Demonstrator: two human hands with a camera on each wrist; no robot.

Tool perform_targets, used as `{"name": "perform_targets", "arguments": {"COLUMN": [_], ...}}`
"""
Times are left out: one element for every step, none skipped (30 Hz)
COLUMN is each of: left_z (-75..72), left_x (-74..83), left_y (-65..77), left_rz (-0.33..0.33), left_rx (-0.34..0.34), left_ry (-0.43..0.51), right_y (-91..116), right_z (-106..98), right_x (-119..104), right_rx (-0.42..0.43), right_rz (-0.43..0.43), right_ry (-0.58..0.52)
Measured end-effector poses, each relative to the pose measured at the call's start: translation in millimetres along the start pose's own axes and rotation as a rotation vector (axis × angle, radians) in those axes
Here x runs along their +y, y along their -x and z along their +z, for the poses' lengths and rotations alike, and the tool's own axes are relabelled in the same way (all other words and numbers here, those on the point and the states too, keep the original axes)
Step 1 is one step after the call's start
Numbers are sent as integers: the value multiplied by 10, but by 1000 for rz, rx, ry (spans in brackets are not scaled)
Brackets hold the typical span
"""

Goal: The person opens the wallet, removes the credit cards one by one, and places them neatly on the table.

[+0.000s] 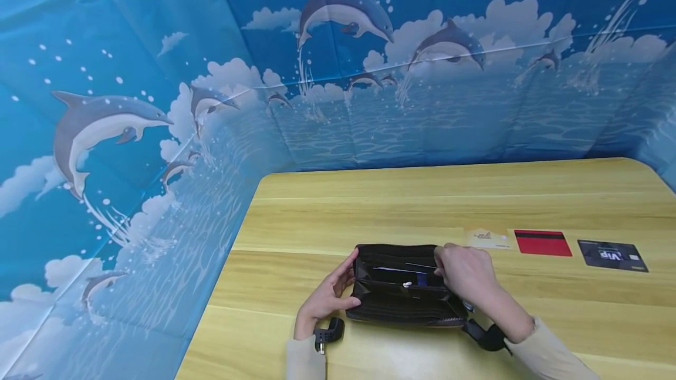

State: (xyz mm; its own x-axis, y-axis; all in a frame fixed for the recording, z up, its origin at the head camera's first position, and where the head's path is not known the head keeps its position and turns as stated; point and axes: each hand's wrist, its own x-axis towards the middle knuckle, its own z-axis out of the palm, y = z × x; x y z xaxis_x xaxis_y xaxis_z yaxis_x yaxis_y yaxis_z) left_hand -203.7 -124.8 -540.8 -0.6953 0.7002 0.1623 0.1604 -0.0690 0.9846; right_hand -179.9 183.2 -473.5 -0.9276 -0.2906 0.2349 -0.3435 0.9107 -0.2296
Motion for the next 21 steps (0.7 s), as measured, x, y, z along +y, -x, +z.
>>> {"name": "perform_targets", "arguments": {"left_z": [1,1,1,1,0,-1,-2,-3,-2,-3,-2,-2,-1,0,0,0,0,-1,-2,-5,-8], "left_x": [0,-1,1,0,1,1,2,3,5,5,8,10,12,13,14,15,17,19,20,19,17], "left_y": [1,1,0,-1,-2,-3,-4,-4,-5,-5,-6,-5,-6,-4,-3,-1,0,1,0,-2,-6], "left_rz": [0,1,2,6,7,9,9,8,7,4,-1,-3,-6,-8,-8,-7,-4,-1,2,5,9], "left_rx": [0,1,0,0,-2,-3,-4,-5,-6,-6,-7,-6,-6,-6,-6,-6,-6,-7,-8,-9,-9], "left_ry": [0,1,1,0,-2,-3,-3,-3,-4,-3,-4,-3,-2,-2,-2,-2,-2,-2,-3,-4,-6], "right_y": [1,1,2,2,3,6,8,10,12,15,19,21,23,24,26,26,26,24,25,24,25], "right_z": [0,1,0,-1,0,-1,2,3,4,4,8,9,13,15,19,21,27,28,31,29,30], "right_x": [-1,-1,-2,-3,-2,-1,2,5,8,11,16,20,25,29,34,38,44,49,55,57,59], "right_rx": [-1,-2,-3,-2,-2,0,1,2,4,9,11,14,18,24,30,33,34,39,43,49,58], "right_rz": [-1,-2,-4,-6,-8,-12,-16,-19,-21,-24,-27,-30,-32,-33,-36,-37,-36,-34,-33,-29,-28], "right_ry": [2,4,7,8,10,12,13,13,14,14,12,9,5,0,-8,-19,-33,-45,-59,-73,-85]}}
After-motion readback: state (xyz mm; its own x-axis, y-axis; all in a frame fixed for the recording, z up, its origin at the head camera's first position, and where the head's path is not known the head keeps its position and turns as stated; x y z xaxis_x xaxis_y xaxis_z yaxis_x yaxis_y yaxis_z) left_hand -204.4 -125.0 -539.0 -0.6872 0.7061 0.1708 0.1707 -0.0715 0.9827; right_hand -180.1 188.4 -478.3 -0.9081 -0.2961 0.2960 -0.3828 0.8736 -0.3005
